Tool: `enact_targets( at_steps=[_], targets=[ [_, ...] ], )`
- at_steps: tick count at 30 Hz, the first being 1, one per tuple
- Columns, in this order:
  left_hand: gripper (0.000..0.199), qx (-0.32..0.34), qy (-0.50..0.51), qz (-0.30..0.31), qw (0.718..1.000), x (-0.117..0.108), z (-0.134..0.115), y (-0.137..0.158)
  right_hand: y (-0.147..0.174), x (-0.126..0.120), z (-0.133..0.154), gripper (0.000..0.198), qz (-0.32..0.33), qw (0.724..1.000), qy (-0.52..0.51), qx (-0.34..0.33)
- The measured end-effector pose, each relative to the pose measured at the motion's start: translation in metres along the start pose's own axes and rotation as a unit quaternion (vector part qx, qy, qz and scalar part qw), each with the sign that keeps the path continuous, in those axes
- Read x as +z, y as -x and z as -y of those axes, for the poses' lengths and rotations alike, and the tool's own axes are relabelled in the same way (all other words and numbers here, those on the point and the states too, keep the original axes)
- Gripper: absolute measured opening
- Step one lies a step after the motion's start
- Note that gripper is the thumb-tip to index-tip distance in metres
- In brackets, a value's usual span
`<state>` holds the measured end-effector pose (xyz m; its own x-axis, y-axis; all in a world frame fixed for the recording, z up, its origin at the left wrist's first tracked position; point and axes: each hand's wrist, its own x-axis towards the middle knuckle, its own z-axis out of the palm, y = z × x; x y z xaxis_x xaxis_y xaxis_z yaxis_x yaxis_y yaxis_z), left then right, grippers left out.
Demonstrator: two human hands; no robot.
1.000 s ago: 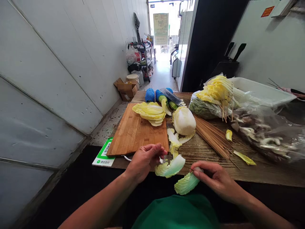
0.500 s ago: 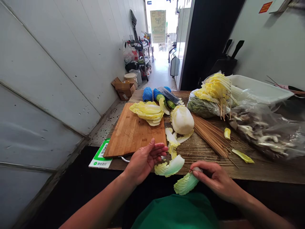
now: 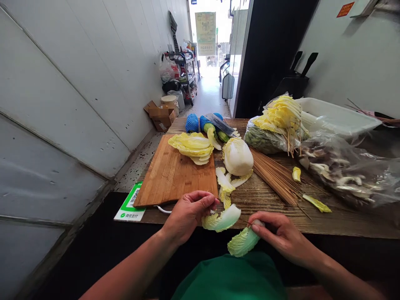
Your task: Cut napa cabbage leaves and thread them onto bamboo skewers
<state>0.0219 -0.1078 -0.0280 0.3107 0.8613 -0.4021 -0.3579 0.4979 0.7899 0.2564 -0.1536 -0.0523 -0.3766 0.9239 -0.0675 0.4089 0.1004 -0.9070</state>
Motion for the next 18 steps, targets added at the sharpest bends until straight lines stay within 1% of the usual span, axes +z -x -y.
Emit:
enact_targets(
  at_steps=[5, 11, 18],
  targets=[
    [0.021, 0.003, 0.006, -0.019, 1.0, 0.0001, -0.0002, -0.0001, -0.0002, 0.0014, -0.0016, 0.027, 0.001, 1.0, -0.005, -0.005],
    [0.02, -0.009, 0.017, -0.038, 0.999, -0.0012, 0.0011, -0.0021, -0.0007, 0.0018, -0.0033, 0.029, 0.0, 1.0, -0.003, 0.006],
    [0.019, -0.036, 0.044, -0.042, 0.998, -0.0012, 0.0012, -0.0026, -0.0011, 0.0, -0.0021, 0.03, 0.013, 1.0, -0.003, 0.007]
  ],
)
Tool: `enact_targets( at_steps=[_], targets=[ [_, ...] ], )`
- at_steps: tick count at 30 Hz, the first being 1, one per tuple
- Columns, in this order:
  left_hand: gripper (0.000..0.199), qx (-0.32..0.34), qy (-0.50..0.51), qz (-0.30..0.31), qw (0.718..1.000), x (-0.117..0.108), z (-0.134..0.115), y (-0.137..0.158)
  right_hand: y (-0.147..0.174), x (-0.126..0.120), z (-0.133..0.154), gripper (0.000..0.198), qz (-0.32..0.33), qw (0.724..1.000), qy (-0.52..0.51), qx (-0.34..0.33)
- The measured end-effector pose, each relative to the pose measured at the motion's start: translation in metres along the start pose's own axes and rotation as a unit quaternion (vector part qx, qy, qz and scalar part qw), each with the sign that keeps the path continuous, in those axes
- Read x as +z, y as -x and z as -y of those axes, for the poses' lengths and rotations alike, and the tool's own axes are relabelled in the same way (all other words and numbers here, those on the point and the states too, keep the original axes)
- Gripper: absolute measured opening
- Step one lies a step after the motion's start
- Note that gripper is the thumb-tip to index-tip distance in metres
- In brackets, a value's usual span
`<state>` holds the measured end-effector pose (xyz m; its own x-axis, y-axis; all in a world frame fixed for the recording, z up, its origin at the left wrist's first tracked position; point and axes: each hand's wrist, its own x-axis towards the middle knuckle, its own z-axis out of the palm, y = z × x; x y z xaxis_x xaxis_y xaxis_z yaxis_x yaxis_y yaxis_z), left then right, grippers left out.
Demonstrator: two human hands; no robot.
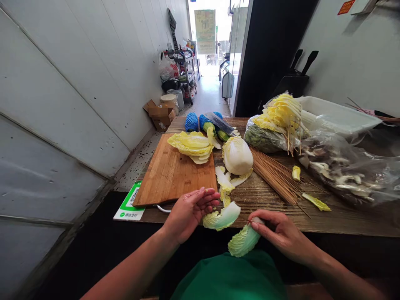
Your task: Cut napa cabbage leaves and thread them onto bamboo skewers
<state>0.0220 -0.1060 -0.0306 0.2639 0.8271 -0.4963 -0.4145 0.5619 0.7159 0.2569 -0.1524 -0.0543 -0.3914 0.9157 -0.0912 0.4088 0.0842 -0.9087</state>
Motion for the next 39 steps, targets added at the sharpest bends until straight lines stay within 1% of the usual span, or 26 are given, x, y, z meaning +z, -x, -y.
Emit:
enact_targets(
  at_steps=[3, 5, 6, 7, 9, 10, 11, 12, 13, 14, 16, 18, 20, 22, 26, 28, 30, 33, 36, 39],
  targets=[
    [0.02, 0.023, -0.035, 0.011, 0.999, 0.003, 0.0, -0.004, -0.001, -0.001, -0.001, 0.031, 0.002, 1.0, -0.002, 0.006],
    [0.022, 0.078, -0.107, 0.014, 0.991, 0.008, -0.002, -0.009, -0.002, -0.001, -0.002, 0.031, -0.002, 1.0, -0.005, 0.009],
    [0.024, 0.127, -0.153, 0.009, 0.98, 0.011, -0.005, -0.011, -0.003, -0.001, -0.003, 0.031, -0.005, 1.0, -0.008, 0.009],
    [0.029, 0.189, -0.198, 0.0, 0.962, 0.015, -0.009, -0.013, -0.003, -0.001, -0.002, 0.031, -0.008, 1.0, -0.013, 0.008],
    [0.041, 0.321, -0.276, -0.022, 0.906, 0.021, -0.016, -0.013, -0.004, -0.002, -0.001, 0.031, -0.013, 1.0, -0.024, 0.004],
    [0.042, 0.37, -0.307, -0.031, 0.876, 0.024, -0.019, -0.011, -0.004, -0.003, 0.0, 0.03, -0.017, 0.999, -0.028, 0.003],
    [0.038, 0.396, -0.334, -0.035, 0.855, 0.025, -0.022, -0.008, -0.004, -0.004, 0.002, 0.03, -0.023, 0.999, -0.031, 0.004],
    [0.032, 0.392, -0.361, -0.032, 0.845, 0.026, -0.023, -0.004, -0.004, -0.005, 0.003, 0.029, -0.03, 0.999, -0.034, 0.005],
    [0.026, 0.363, -0.386, -0.02, 0.848, 0.026, -0.023, 0.001, -0.004, -0.006, 0.005, 0.028, -0.036, 0.999, -0.039, 0.006],
    [0.023, 0.318, -0.404, -0.002, 0.858, 0.025, -0.021, 0.005, -0.005, -0.007, 0.006, 0.028, -0.039, 0.998, -0.047, 0.006],
    [0.03, 0.215, -0.405, 0.036, 0.888, 0.023, -0.014, 0.012, -0.007, -0.008, 0.009, 0.029, -0.032, 0.997, -0.066, 0.009],
    [0.041, 0.134, -0.367, 0.063, 0.919, 0.021, -0.003, 0.013, -0.009, -0.008, 0.009, 0.029, -0.018, 0.996, -0.083, 0.017],
    [0.045, 0.076, -0.312, 0.072, 0.944, 0.018, 0.007, 0.01, -0.01, -0.007, 0.008, 0.028, -0.007, 0.996, -0.084, 0.02],
    [0.038, 0.027, -0.27, 0.084, 0.959, 0.016, 0.015, 0.007, -0.01, -0.006, 0.008, 0.028, 0.001, 0.999, -0.053, 0.0],
    [0.027, -0.059, -0.176, 0.102, 0.977, 0.014, 0.029, 0.011, -0.007, -0.009, 0.013, 0.026, 0.042, 0.994, 0.076, -0.067],
    [0.027, -0.08, -0.128, 0.094, 0.984, 0.015, 0.037, 0.016, -0.007, -0.011, 0.017, 0.023, 0.05, 0.992, 0.092, -0.073],
    [0.029, -0.088, -0.098, 0.076, 0.988, 0.016, 0.044, 0.02, -0.007, -0.013, 0.019, 0.023, 0.059, 0.994, 0.065, -0.072],
    [0.029, -0.117, -0.057, 0.052, 0.99, 0.016, 0.054, 0.025, -0.007, -0.015, 0.019, 0.025, 0.106, 0.993, 0.004, -0.06],
    [0.026, -0.15, -0.022, 0.048, 0.987, 0.015, 0.059, 0.028, -0.005, -0.019, 0.018, 0.028, 0.148, 0.988, -0.039, -0.033],
    [0.02, -0.137, 0.004, 0.021, 0.99, 0.015, 0.061, 0.032, 0.0, -0.024, 0.017, 0.031, 0.158, 0.987, -0.033, -0.025]
  ],
)
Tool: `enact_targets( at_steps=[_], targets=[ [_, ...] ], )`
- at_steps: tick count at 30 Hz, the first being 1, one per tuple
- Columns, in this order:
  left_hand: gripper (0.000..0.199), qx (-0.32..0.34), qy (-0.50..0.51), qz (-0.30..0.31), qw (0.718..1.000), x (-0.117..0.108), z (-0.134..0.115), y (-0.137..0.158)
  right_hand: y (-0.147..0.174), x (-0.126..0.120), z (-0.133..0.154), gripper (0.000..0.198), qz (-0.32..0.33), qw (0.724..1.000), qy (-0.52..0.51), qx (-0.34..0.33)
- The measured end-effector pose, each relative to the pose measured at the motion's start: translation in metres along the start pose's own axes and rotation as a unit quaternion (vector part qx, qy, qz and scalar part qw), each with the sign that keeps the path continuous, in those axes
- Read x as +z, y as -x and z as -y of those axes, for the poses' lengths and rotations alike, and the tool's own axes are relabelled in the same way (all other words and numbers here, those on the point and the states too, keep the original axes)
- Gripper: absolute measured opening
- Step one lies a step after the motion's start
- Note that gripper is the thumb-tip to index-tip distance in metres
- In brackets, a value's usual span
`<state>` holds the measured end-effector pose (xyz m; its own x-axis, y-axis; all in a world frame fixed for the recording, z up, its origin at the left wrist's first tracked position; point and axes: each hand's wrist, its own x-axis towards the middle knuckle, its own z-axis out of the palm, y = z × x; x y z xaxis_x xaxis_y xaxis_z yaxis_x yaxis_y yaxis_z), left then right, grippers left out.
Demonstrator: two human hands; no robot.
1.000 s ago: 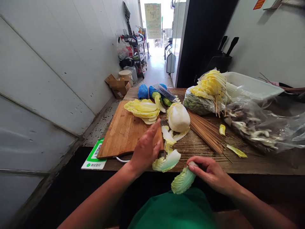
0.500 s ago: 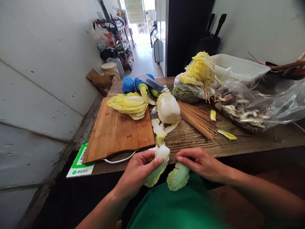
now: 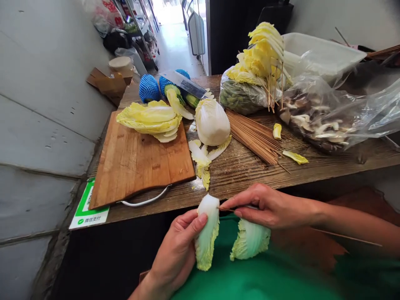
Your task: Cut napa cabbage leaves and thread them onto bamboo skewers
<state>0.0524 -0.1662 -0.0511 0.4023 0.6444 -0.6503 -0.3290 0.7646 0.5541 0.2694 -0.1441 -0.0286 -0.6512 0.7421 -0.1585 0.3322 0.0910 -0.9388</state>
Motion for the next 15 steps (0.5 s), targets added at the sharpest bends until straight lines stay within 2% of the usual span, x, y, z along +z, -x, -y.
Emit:
enact_targets(
  at_steps=[2, 5, 9, 15],
  targets=[
    [0.018, 0.012, 0.016, -0.016, 1.0, 0.001, 0.0019, 0.0019, 0.0045, -0.0018, 0.0007, 0.032, -0.015, 1.0, 0.007, 0.004],
    [0.019, -0.001, 0.03, -0.004, 1.0, 0.0029, 0.0042, 0.003, 0.0092, -0.0016, 0.0011, 0.028, -0.034, 0.999, -0.02, 0.017],
    [0.02, -0.004, 0.047, 0.017, 0.999, 0.0051, 0.0037, 0.0022, 0.0105, 0.0018, 0.0013, 0.028, -0.027, 0.998, -0.054, 0.035],
    [0.018, 0.006, 0.036, 0.028, 0.999, 0.0068, 0.0002, 0.004, 0.0093, 0.0019, 0.0032, 0.03, -0.028, 0.998, -0.048, 0.034]
  ],
)
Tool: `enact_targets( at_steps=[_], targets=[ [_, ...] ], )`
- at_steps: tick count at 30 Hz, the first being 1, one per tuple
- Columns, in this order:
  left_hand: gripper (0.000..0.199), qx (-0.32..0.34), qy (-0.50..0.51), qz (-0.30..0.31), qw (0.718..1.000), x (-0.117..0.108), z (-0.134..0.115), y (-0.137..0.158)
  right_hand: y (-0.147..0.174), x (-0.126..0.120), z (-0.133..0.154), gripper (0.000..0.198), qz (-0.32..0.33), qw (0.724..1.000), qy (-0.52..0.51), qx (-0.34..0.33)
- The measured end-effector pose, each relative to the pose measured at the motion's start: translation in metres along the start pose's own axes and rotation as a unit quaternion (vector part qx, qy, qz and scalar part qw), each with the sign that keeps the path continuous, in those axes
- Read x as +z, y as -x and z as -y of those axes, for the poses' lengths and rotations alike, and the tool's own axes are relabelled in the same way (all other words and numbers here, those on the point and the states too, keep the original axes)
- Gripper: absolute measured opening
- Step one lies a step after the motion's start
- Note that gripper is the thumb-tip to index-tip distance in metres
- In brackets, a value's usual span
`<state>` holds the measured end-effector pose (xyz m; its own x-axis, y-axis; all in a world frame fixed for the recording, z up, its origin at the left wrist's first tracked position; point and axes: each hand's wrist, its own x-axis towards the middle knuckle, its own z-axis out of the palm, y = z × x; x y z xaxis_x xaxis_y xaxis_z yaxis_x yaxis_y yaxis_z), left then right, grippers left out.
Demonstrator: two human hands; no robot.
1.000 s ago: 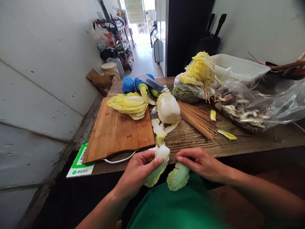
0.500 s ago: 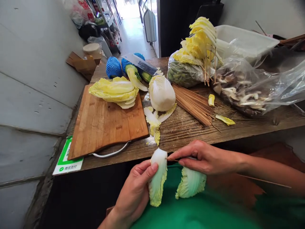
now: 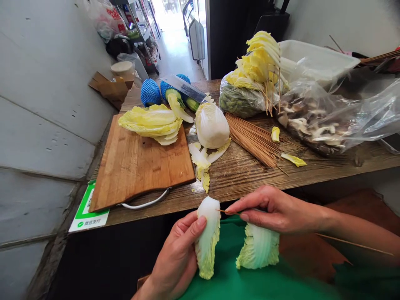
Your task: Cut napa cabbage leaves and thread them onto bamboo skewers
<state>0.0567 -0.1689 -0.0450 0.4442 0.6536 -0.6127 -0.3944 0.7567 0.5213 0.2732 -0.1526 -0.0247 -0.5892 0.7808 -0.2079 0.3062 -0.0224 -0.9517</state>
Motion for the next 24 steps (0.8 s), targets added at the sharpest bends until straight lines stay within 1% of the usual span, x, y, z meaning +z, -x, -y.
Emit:
enact_targets(
  at_steps=[6, 13, 19, 24],
  targets=[
    [0.016, 0.001, 0.002, 0.015, 1.0, 0.001, -0.0006, 0.0009, -0.0006, -0.0009, -0.0007, 0.032, 0.01, 1.0, -0.021, 0.017],
    [0.016, -0.001, 0.013, 0.02, 1.0, -0.0006, 0.0012, -0.0003, 0.0006, -0.0001, 0.0023, 0.032, 0.004, 0.999, -0.023, 0.024],
    [0.015, -0.003, 0.02, 0.028, 0.999, -0.0005, 0.0025, -0.0002, 0.0017, -0.0009, 0.0016, 0.034, 0.023, 0.999, -0.047, 0.01],
    [0.015, -0.003, 0.028, 0.034, 0.999, 0.0008, 0.0035, 0.0002, 0.003, -0.0007, 0.0013, 0.034, 0.022, 0.999, -0.048, 0.009]
  ],
)
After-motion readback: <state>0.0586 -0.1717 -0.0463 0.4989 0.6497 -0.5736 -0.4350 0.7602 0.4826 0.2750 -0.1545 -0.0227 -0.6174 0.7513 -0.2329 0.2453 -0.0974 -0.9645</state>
